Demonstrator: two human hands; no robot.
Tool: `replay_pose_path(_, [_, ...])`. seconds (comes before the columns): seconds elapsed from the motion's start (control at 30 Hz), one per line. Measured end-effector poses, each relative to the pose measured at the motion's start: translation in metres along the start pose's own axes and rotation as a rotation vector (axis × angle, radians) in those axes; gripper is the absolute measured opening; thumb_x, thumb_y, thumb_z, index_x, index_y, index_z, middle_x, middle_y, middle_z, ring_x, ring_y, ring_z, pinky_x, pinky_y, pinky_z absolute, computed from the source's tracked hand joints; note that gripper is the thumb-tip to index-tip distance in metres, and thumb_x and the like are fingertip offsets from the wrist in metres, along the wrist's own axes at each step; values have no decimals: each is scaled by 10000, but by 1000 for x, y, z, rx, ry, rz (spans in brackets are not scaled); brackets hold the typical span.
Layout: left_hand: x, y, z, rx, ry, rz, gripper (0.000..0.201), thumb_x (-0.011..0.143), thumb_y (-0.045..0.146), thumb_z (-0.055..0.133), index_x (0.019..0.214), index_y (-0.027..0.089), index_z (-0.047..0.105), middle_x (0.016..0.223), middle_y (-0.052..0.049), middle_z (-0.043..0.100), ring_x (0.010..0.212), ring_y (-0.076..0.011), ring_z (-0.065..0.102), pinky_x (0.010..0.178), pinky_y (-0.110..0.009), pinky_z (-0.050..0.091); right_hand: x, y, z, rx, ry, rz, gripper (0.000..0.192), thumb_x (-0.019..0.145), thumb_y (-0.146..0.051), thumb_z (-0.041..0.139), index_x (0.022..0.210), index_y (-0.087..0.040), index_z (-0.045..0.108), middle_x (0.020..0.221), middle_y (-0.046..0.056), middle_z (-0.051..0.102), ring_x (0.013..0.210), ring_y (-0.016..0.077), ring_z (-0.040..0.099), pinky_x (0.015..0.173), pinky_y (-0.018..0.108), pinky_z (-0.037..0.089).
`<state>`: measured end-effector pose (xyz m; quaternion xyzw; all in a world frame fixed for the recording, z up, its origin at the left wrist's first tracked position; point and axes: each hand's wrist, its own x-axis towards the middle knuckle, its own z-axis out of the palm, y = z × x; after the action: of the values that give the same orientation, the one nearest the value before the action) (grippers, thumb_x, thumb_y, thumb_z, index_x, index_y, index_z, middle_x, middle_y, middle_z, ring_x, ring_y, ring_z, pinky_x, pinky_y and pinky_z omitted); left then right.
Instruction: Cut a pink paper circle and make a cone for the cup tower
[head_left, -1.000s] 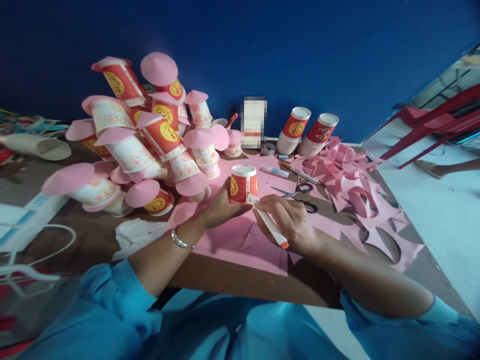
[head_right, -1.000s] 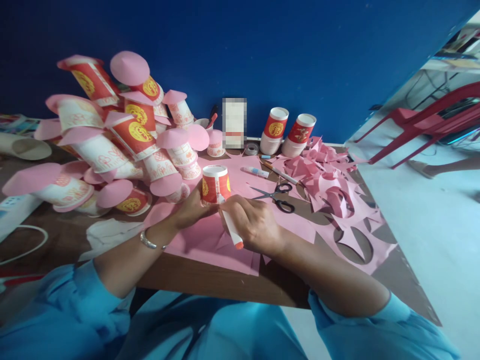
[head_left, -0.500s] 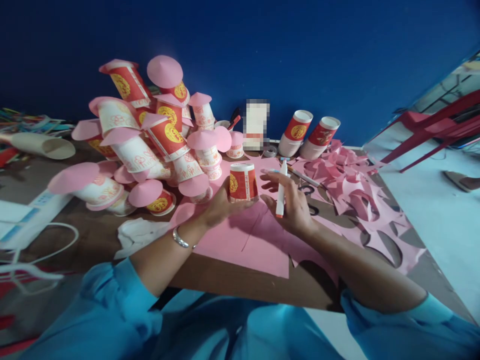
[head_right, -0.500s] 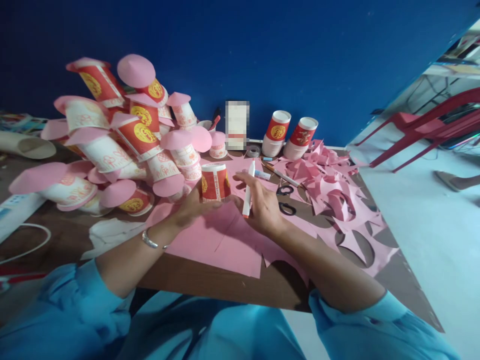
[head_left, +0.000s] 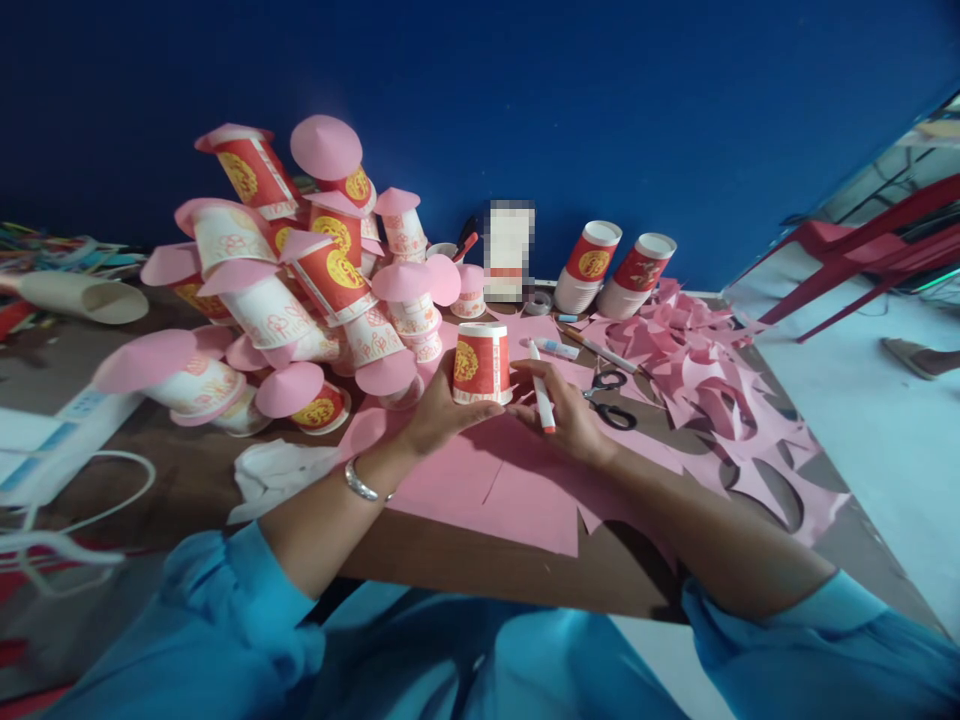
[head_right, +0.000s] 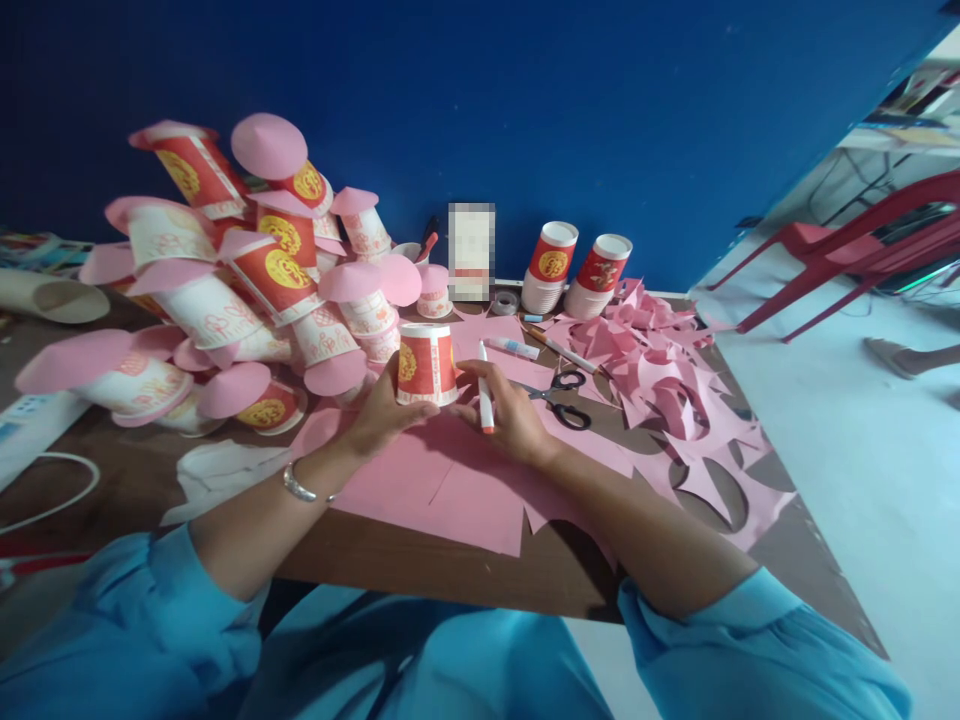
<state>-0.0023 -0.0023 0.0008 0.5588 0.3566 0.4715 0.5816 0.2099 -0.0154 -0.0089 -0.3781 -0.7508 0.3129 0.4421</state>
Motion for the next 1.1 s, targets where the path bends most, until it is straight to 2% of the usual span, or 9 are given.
replay_pose_path(0.1, [1,-2,2,62,62,18,835,617,471,966,1234,195,476,1255,-154,673,1165,-340,690,964,-499,598,0,-2,2,-49,4,12,447,952,-501,702,1276,-224,565,1045,111,766,858,234,758,758,385,615])
replay_pose_path(0.23, [2,-9,3,123,120,59,815,646,463,950,1248,210,463,1240,-149,681,1163,-339,695,948,-506,608,-1,0,6,-34,-2,40,466,953,-513,691,1294,-222,566,1074,127,761,898,252,764,791,414,627])
replay_pose_path(0.37, [-1,-8,4,149,67,61,813,661,441,944,1269,218,453,1271,-155,677,1182,-339,691,966,-502,604,-2,4,7,-28,22,50,439,958,-500,681,1287,-232,570,1050,116,764,915,268,765,799,440,630])
replay_pose_path(0.47, [-4,-2,3,160,-20,25,762,742,438,884,1305,217,421,1322,-162,661,1212,-334,681,1013,-517,586,-2,6,6,-44,32,67,443,961,-487,678,1300,-223,568,1038,112,766,896,270,765,779,433,624])
replay_pose_path(0.67, [-5,2,-3,209,-117,68,643,857,416,747,1376,260,401,1404,-119,620,1305,-323,634,1098,-511,547,-1,5,3,-12,16,67,463,974,-481,662,1332,-209,553,1102,123,765,955,262,758,808,412,612])
replay_pose_path(0.8, [-4,3,-2,234,-75,81,694,844,429,755,1417,247,409,1391,-121,635,1291,-333,635,1095,-521,548,-1,6,3,-33,31,80,481,970,-503,664,1340,-214,563,1135,128,752,980,268,746,839,427,603])
replay_pose_path(0.9, [-4,5,3,149,-24,77,781,795,415,822,1435,261,402,1417,-142,626,1284,-348,642,1052,-529,574,-1,8,3,-10,35,91,519,952,-529,685,1362,-243,546,1171,118,741,933,251,744,811,420,610])
replay_pose_path(1.0, [-5,7,9,56,-28,105,812,780,379,850,1445,294,393,1467,-146,596,1293,-349,644,1023,-524,592,-1,9,5,36,28,52,569,931,-540,714,1385,-259,516,1189,117,737,923,241,743,793,408,616])
replay_pose_path(1.1, [-5,5,9,57,-34,127,838,773,359,863,1455,278,383,1491,-166,574,1308,-361,636,1046,-529,580,-1,9,6,36,32,32,585,926,-539,723,1391,-253,515,1209,132,727,955,250,739,808,415,614])
